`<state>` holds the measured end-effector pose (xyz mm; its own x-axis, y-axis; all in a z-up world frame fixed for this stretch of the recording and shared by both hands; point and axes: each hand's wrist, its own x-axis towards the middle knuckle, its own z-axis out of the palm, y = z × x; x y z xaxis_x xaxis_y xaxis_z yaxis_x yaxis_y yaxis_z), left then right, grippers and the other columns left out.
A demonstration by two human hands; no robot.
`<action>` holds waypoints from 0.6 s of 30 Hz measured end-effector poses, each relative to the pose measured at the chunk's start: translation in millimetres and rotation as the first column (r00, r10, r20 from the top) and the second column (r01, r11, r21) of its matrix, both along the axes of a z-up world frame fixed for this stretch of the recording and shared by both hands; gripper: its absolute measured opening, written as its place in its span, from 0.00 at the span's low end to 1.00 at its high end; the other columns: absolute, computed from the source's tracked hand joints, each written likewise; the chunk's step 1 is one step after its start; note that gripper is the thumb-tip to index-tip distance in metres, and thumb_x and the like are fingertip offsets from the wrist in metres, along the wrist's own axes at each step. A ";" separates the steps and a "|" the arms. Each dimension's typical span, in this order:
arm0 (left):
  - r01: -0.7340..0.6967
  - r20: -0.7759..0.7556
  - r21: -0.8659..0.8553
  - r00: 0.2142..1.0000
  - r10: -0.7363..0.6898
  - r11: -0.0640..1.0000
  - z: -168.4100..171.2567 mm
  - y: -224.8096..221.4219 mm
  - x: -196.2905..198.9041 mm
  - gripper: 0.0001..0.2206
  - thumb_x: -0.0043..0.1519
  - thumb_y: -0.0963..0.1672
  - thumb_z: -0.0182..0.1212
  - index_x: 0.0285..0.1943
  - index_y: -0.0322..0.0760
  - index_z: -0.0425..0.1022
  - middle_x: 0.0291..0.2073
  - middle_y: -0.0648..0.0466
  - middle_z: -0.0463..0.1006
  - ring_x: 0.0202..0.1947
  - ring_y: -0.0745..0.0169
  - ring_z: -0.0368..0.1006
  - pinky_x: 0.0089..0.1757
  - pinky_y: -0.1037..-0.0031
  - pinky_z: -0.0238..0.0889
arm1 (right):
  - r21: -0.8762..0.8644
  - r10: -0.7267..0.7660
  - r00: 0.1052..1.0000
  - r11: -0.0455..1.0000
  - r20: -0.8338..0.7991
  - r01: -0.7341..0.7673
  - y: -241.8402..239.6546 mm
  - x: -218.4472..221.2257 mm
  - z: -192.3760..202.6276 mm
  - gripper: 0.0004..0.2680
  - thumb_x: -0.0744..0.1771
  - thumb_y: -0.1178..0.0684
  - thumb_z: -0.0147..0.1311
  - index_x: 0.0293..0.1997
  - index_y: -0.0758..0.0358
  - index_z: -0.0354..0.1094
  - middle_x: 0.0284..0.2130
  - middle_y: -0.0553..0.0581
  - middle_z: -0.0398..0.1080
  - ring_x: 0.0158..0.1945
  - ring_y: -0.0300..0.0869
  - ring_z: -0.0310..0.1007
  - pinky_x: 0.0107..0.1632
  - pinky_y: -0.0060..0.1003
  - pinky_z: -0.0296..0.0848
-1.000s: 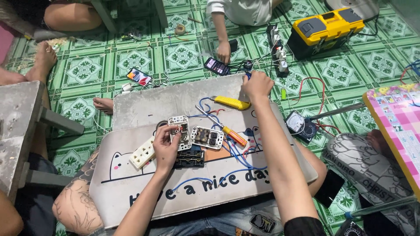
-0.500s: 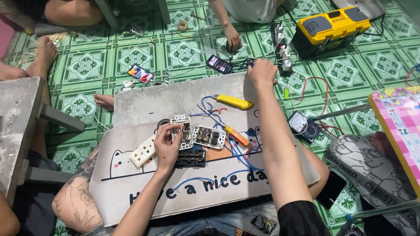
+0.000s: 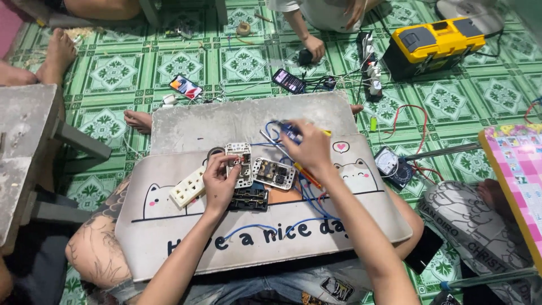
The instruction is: Wiring and assembling an electrical socket and switch component using a screwdriver, pliers, and a utility knife.
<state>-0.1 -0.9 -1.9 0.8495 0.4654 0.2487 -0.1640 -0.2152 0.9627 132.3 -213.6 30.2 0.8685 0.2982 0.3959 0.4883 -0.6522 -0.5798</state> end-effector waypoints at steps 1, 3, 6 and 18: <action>-0.003 -0.005 0.003 1.000 0.003 1.000 1.9 0.5 0.4 0.12 0.55 0.36 0.67 0.45 0.42 0.81 0.44 0.54 0.72 0.42 0.67 0.74 0.45 0.72 0.69 | 0.003 0.003 1.000 1.000 -0.005 -0.003 6.5 -14.9 2.7 0.14 0.65 0.43 0.61 0.52 0.54 0.75 0.35 0.64 0.77 0.41 0.61 0.79 0.45 0.55 0.76; 0.004 -0.015 0.018 1.000 -0.004 1.000 4.2 -0.2 -0.5 0.11 0.56 0.36 0.66 0.45 0.41 0.81 0.45 0.53 0.72 0.42 0.67 0.72 0.44 0.69 0.68 | 0.019 0.124 0.990 0.992 -0.060 -0.123 17.7 -46.3 7.7 0.13 0.64 0.43 0.61 0.51 0.50 0.74 0.36 0.59 0.78 0.43 0.56 0.79 0.46 0.52 0.78; 0.014 0.040 0.011 0.999 -0.014 1.000 6.3 -0.6 -0.6 0.12 0.55 0.35 0.66 0.45 0.41 0.81 0.44 0.53 0.72 0.43 0.63 0.76 0.47 0.69 0.69 | 0.067 0.140 0.969 0.985 0.203 -0.156 30.4 -60.7 -4.1 0.13 0.63 0.43 0.63 0.52 0.45 0.74 0.34 0.48 0.75 0.36 0.46 0.78 0.41 0.39 0.77; -0.010 0.108 -0.038 0.994 0.014 0.999 4.6 -0.8 0.4 0.11 0.52 0.36 0.69 0.42 0.42 0.84 0.39 0.52 0.75 0.42 0.64 0.75 0.45 0.71 0.70 | -0.014 0.244 0.856 0.963 0.455 -0.267 24.4 -62.2 -3.3 0.15 0.62 0.46 0.65 0.52 0.55 0.77 0.36 0.54 0.75 0.37 0.52 0.74 0.43 0.45 0.74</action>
<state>0.3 -1.7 2.6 0.8128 0.4860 0.3212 -0.2652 -0.1822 0.9468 70.1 -189.1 26.9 0.4890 0.4562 0.7435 0.8487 -0.4456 -0.2848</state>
